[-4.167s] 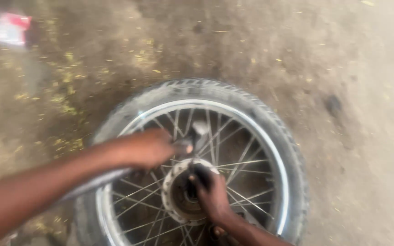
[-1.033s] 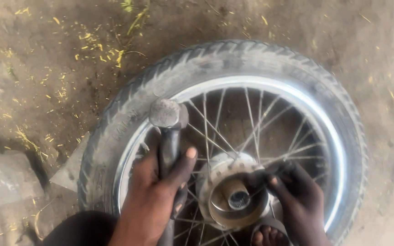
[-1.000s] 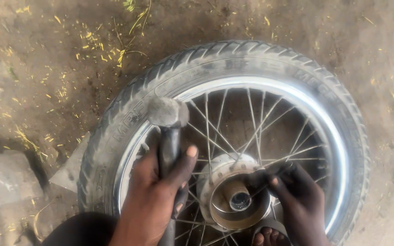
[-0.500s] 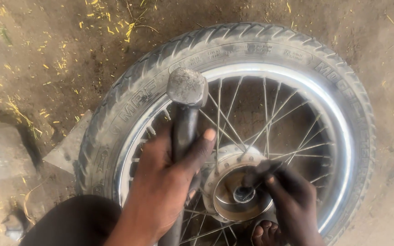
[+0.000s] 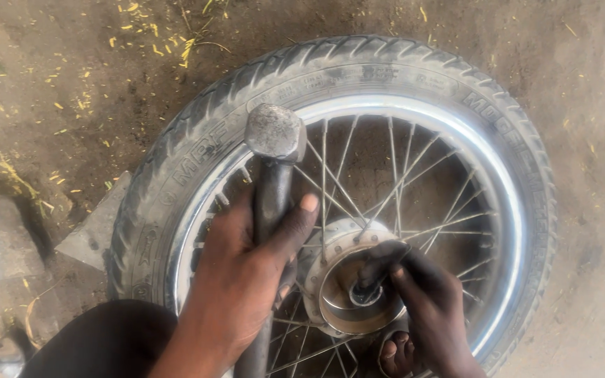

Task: The person sits on the ground beside a spoked motorcycle wheel and repeatedly hammers a component into the wheel hub, holding the part in place with one hand while striking it with a hammer. The wheel lies flat on the dirt ground with hand tools scattered nearby.

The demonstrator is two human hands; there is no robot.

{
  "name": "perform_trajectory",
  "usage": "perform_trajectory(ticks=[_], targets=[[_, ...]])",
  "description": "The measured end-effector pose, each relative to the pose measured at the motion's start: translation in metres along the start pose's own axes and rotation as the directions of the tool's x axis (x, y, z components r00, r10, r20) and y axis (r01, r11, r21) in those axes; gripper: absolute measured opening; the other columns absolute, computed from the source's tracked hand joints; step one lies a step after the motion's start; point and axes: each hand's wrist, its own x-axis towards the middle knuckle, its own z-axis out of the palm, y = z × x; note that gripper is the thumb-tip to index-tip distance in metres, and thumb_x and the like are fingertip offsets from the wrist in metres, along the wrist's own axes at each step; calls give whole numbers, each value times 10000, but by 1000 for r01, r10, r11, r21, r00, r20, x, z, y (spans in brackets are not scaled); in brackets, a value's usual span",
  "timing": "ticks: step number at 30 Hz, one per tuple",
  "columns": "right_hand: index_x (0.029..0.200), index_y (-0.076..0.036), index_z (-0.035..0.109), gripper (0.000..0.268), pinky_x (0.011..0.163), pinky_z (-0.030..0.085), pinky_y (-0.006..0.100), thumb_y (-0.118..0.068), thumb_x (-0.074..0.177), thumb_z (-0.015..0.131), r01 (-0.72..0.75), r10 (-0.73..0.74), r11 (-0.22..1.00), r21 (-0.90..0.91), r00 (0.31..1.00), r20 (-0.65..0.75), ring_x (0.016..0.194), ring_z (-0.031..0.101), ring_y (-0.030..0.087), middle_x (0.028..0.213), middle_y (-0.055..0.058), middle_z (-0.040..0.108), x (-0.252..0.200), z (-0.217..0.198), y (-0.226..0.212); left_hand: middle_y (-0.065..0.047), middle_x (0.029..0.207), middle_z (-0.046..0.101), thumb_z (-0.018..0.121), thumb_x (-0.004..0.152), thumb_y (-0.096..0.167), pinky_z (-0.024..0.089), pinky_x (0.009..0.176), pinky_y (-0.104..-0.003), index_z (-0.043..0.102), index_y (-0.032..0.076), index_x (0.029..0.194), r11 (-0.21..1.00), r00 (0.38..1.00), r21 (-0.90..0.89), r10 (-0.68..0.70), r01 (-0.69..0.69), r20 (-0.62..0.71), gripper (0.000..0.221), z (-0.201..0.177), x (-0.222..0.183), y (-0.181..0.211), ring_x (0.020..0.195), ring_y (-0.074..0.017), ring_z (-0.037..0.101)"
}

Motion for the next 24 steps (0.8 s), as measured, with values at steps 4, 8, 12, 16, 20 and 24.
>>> perform_trajectory(ticks=[4, 8, 12, 16, 20, 24], targets=[[1132, 63, 717, 265, 865, 643, 380, -6, 966, 521, 51, -53, 998, 40, 998, 43, 906, 775, 221, 930, 155, 784, -1, -1, 6, -8, 537, 518, 637, 808, 590, 472, 396, -311, 590, 104, 818, 999, 999, 39, -33, 35, -36, 488, 1, -2, 7, 427, -134, 509], [1139, 51, 713, 271, 850, 642, 385, 5, 966, 510, 23, -23, 999, 47, 1000, 15, 889, 767, 221, 919, 159, 778, 0, 1, 5, -14, 588, 544, 682, 892, 577, 474, 415, -311, 608, 99, 883, 999, 998, 7, -53, 53, -19, 483, -2, 1, -2, 462, -137, 522], [1125, 52, 712, 269, 881, 642, 383, -8, 970, 500, 48, -50, 998, 51, 998, 40, 911, 766, 217, 931, 159, 772, 1, 0, 4, -8, 597, 549, 691, 892, 554, 468, 420, -303, 612, 98, 883, 999, 999, -5, -38, 38, -23, 463, 0, -2, 5, 471, -128, 529], [1168, 28, 684, 296, 872, 636, 382, -69, 988, 470, -9, 4, 997, 70, 998, 67, 941, 757, 219, 971, 162, 766, 1, -2, 2, -9, 550, 517, 711, 838, 529, 434, 390, -299, 592, 97, 821, 995, 993, -8, -98, 97, -65, 448, 4, -5, 19, 430, -125, 486], [1179, 16, 627, 282, 876, 641, 391, -114, 984, 470, -136, 126, 983, 123, 988, 89, 982, 756, 229, 1020, 168, 754, -1, -3, 4, -16, 539, 519, 730, 835, 486, 421, 371, -297, 592, 81, 816, 994, 992, -34, -107, 105, -71, 428, 5, -4, 18, 413, -130, 478], [1169, 41, 587, 250, 874, 638, 411, -127, 1004, 503, -80, 51, 976, 202, 988, 145, 976, 749, 263, 1022, 199, 741, 0, -4, 15, -22, 603, 543, 745, 892, 431, 446, 400, -301, 628, 76, 930, 998, 997, -40, -59, 56, -54, 376, 4, -1, 8, 460, -138, 510]])
